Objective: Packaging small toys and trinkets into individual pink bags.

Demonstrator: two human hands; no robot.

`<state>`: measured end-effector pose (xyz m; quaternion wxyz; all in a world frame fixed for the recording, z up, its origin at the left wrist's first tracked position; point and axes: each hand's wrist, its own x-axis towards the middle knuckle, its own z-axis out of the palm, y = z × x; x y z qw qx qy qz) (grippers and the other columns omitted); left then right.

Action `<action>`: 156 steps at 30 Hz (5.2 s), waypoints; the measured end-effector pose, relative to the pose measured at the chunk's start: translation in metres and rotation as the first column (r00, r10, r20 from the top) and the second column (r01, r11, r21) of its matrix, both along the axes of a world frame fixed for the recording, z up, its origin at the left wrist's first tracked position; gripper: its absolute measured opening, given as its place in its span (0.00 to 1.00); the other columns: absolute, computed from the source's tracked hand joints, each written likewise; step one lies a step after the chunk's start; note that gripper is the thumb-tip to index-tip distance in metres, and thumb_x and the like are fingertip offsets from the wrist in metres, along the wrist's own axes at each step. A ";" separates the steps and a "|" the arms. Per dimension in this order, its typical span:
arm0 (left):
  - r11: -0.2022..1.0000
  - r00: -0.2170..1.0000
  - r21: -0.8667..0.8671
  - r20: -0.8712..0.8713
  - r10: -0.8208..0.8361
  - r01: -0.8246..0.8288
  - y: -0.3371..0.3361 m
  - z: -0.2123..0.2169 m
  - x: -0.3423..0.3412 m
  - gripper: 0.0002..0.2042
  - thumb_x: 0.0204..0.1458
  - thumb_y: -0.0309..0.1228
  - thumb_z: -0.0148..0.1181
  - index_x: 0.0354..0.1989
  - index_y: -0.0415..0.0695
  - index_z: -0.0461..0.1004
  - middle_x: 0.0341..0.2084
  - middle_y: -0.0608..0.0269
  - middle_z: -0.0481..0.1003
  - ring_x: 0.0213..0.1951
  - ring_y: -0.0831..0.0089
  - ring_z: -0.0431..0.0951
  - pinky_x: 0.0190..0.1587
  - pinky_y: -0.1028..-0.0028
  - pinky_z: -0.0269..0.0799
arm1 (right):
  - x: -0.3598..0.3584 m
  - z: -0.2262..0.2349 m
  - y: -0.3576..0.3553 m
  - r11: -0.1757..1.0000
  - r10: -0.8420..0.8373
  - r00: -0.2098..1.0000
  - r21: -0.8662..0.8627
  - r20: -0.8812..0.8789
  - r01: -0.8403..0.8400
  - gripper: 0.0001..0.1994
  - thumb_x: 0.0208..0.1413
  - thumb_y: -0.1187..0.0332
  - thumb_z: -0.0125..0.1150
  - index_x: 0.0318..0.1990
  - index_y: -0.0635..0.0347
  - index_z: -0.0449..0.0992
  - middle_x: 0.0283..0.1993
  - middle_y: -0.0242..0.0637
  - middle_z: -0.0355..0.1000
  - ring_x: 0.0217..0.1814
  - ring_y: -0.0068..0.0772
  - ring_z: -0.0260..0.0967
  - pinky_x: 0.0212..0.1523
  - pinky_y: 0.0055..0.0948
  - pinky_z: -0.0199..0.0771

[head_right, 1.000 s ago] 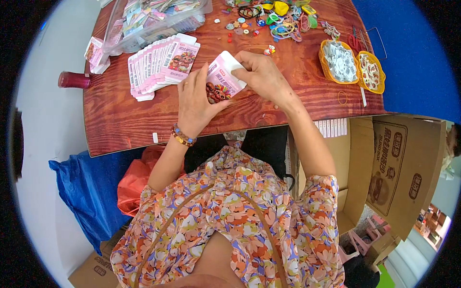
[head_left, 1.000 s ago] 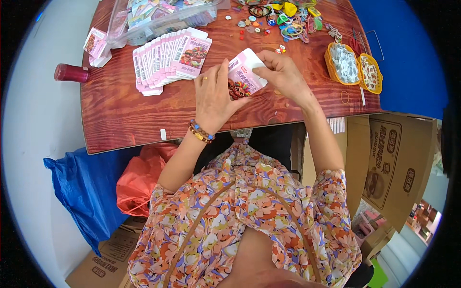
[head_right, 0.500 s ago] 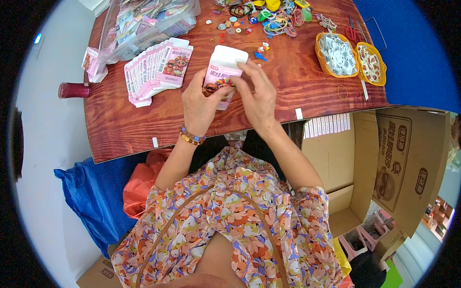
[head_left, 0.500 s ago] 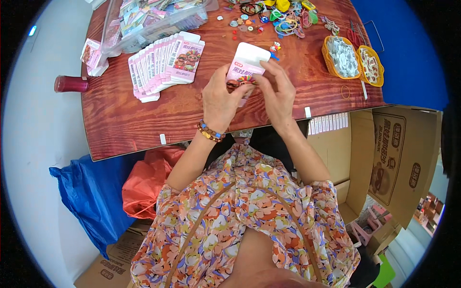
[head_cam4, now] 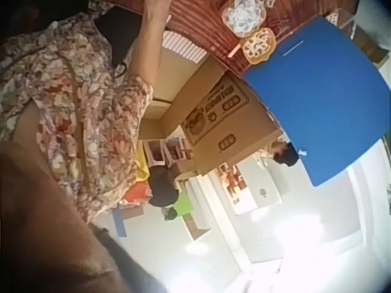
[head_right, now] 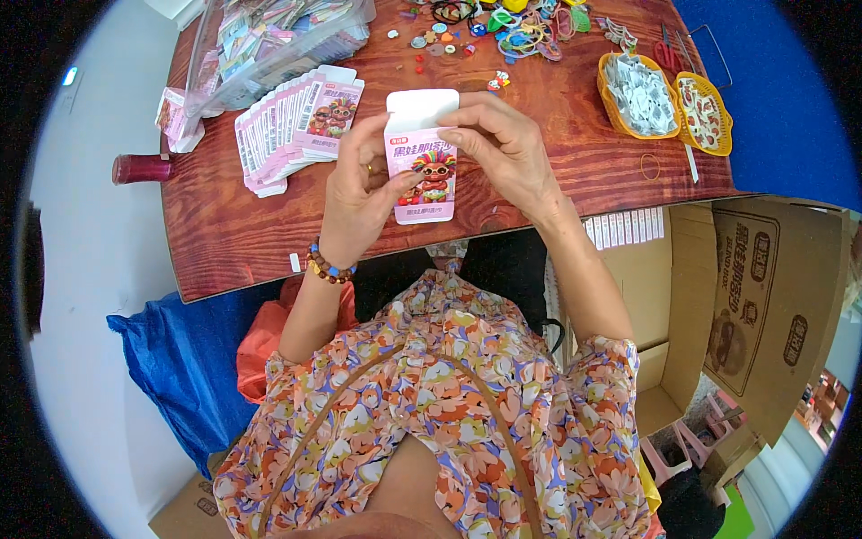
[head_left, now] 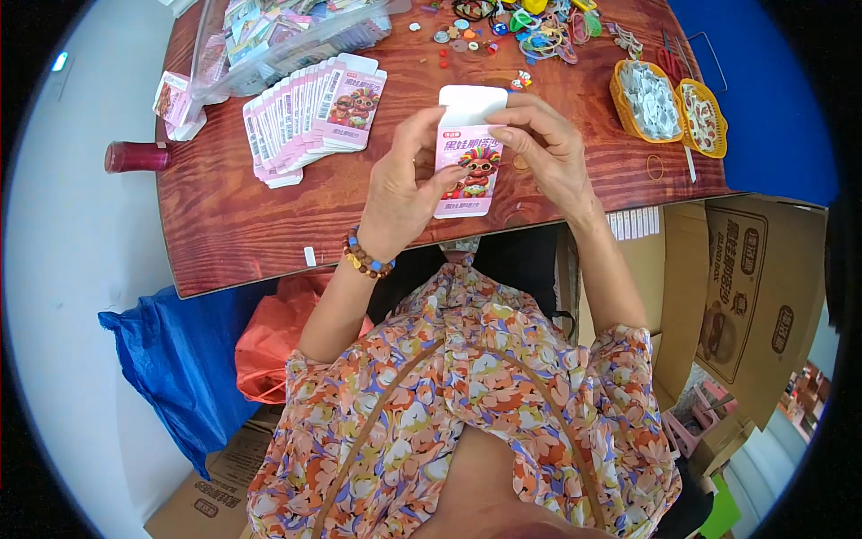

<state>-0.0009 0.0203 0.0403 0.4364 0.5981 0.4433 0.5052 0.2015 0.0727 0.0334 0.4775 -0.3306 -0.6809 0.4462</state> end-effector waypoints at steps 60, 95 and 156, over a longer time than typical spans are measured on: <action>0.940 0.957 -0.259 0.246 -0.156 0.220 -0.005 -0.010 0.016 0.27 0.50 0.20 0.67 0.60 0.44 0.68 0.41 0.62 0.78 0.38 0.80 0.79 0.40 0.77 0.77 | 0.043 0.039 0.000 0.778 0.325 0.945 -0.578 0.035 -0.247 0.15 0.66 0.67 0.57 0.56 0.60 0.77 0.46 0.31 0.80 0.45 0.18 0.75 0.42 0.21 0.78; 0.932 0.928 -0.199 0.284 -0.241 0.303 -0.002 -0.017 0.005 0.20 0.57 0.19 0.59 0.58 0.40 0.71 0.53 0.61 0.75 0.47 0.77 0.79 0.47 0.76 0.78 | 0.036 0.026 -0.009 0.980 0.169 0.921 0.038 0.352 -0.194 0.16 0.51 0.78 0.67 0.49 0.64 0.81 0.54 0.42 0.76 0.51 0.32 0.76 0.49 0.28 0.77; 0.882 0.744 0.322 -0.480 0.465 -0.343 0.038 -0.011 -0.052 0.44 0.38 0.34 0.77 0.66 0.38 0.61 0.51 0.49 0.69 0.53 0.52 0.70 0.56 0.59 0.67 | -0.049 0.068 0.043 0.988 -0.053 0.978 -0.128 0.202 0.080 0.12 0.60 0.78 0.59 0.51 0.64 0.76 0.38 0.31 0.79 0.35 0.15 0.76 0.31 0.15 0.72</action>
